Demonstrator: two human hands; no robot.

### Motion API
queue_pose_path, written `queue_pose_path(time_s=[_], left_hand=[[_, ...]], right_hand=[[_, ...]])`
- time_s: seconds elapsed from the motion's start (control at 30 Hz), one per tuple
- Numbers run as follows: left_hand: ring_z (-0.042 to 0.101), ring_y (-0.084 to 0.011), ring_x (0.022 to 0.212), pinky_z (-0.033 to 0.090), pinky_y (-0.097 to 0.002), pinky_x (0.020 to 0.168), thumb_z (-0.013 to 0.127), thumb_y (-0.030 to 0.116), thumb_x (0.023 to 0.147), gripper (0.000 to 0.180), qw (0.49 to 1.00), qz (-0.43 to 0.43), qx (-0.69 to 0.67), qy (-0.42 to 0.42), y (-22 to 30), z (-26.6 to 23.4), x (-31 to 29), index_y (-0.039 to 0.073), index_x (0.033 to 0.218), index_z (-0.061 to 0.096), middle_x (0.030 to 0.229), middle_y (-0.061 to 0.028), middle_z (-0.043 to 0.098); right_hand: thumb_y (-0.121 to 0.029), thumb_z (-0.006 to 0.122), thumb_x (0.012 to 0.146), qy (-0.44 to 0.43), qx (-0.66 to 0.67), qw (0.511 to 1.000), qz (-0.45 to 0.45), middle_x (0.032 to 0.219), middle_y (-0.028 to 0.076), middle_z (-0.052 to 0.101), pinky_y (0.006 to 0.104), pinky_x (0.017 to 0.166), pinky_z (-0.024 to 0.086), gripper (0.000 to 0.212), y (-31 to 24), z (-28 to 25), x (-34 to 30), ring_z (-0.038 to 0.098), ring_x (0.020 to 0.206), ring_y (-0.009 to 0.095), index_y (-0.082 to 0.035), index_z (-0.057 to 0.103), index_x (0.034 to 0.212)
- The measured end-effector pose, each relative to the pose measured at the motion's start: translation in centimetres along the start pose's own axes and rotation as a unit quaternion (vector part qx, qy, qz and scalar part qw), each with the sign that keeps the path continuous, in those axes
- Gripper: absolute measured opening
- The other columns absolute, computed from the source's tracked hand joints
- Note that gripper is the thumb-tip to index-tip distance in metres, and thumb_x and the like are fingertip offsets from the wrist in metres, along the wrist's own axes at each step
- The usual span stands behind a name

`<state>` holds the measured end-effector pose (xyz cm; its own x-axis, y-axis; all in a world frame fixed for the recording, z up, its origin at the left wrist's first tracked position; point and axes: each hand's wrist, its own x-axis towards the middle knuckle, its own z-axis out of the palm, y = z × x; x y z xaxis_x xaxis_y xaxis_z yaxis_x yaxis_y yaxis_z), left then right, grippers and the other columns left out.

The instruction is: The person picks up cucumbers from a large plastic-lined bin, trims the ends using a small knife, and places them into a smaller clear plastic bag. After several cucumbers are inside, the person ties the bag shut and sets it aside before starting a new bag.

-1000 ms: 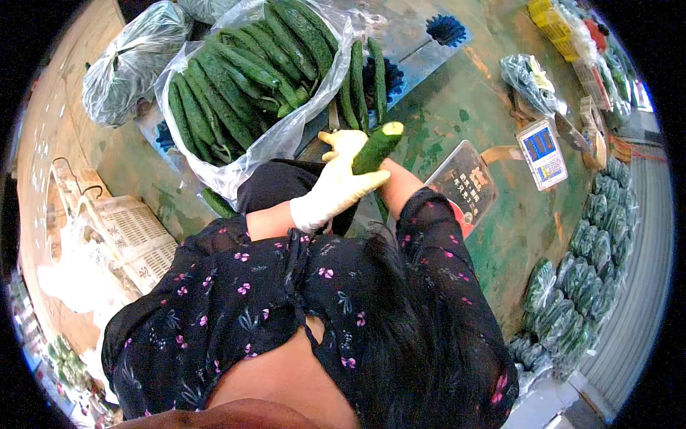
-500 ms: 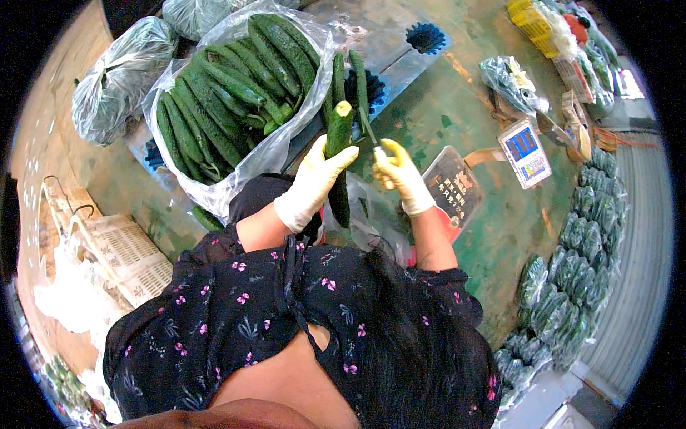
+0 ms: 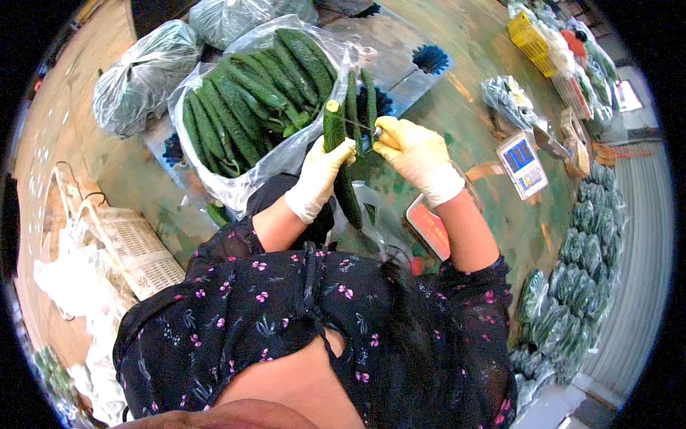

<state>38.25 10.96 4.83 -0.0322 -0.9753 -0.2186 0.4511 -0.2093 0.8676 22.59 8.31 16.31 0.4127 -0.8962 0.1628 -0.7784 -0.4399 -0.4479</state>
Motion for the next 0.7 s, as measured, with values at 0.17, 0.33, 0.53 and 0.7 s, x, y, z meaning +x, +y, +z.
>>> queue_pose_path(time_s=[0.17, 0.33, 0.53, 0.7], left_hand=[[0.052, -0.0103, 0.066, 0.042, -0.0247, 0.062, 0.064, 0.013, 0.083, 0.013, 0.985, 0.069, -0.146, 0.053, 1.9, -1.2, -0.5, 0.007, 0.091, 0.055, 0.075, -0.0009, 0.057], [0.051, -0.0103, 0.064, 0.043, -0.0247, 0.060, 0.065, 0.011, 0.083, 0.015, 0.976, 0.091, -0.172, 0.098, 2.8, -2.5, -0.6, 0.008, 0.094, 0.055, 0.076, 0.0002, 0.056], [0.053, -0.0110, 0.064, 0.044, -0.0251, 0.060, 0.067, 0.012, 0.082, 0.017, 0.970, 0.089, -0.199, 0.108, 2.6, -3.3, -0.3, 0.007, 0.093, 0.055, 0.075, -0.0005, 0.058], [0.054, -0.0127, 0.065, 0.044, -0.0269, 0.061, 0.068, 0.011, 0.080, 0.018, 0.970, 0.065, -0.202, 0.119, 2.7, -3.9, -0.3, 0.006, 0.093, 0.055, 0.074, -0.0020, 0.058]], right_hand=[[-0.021, 0.065, 0.075, -0.058, -0.101, 0.981, -0.154, 0.082, 0.011, 0.056, 0.0405, 0.067, 0.047, 0.022, -2.3, -0.6, 4.1, 0.057, 0.079, 0.031, -0.010, 0.058, 0.093], [-0.008, 0.061, 0.073, -0.014, -0.162, 0.960, -0.228, 0.081, 0.010, 0.053, 0.0409, 0.064, 0.046, 0.015, -4.7, 0.8, 7.2, 0.055, 0.077, 0.032, -0.010, 0.055, 0.086], [-0.016, 0.053, 0.076, 0.055, -0.331, 0.881, -0.333, 0.077, 0.004, 0.052, 0.0356, 0.058, 0.045, 0.005, -6.1, 3.0, 10.2, 0.057, 0.074, 0.024, -0.017, 0.054, 0.081], [-0.016, 0.050, 0.078, 0.003, -0.366, 0.880, -0.304, 0.079, 0.006, 0.056, 0.0393, 0.063, 0.046, 0.010, -4.0, 5.0, 12.0, 0.059, 0.077, 0.026, -0.016, 0.059, 0.082]])
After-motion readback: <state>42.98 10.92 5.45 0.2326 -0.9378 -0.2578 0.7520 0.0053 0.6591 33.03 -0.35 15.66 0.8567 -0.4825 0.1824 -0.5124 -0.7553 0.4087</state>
